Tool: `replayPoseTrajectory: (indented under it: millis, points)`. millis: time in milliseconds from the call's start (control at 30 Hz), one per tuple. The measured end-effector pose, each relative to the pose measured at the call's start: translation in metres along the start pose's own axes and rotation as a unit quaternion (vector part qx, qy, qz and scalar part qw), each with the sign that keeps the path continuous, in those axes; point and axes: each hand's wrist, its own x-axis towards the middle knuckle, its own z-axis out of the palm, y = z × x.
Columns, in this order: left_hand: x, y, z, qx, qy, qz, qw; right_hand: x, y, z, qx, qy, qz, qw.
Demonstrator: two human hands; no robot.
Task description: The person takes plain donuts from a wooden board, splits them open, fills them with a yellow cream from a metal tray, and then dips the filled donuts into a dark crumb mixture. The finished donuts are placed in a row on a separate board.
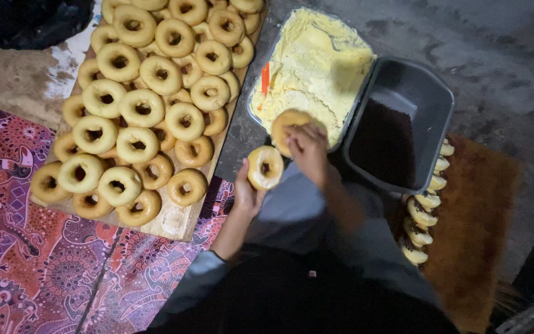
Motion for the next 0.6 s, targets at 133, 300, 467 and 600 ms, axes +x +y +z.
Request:
replayPoseTrajectory:
  millis: [133,300,467,600]
  points:
    - [-0.005,-0.01,-0.009,-0.042,-0.007,-0.015,0.999,0.012,0.033,-0.006,-0.061,0.039,0.012,0.997]
    - [-0.004,-0.014,-0.01,-0.043,-0.025,-0.009,0.999,-0.029,-0.018,-0.018,0.232,-0.026,0.137,0.963]
    - [-0.01,-0.018,-0.006,-0.015,-0.045,-0.016,0.999,-0.053,-0.054,-0.031,0.145,-0.02,-0.001,0.989]
    - [-0.02,-0.031,0.003,-0.002,-0.04,-0.036,0.999,-0.047,-0.05,-0.052,0.115,0.064,0.072,0.989]
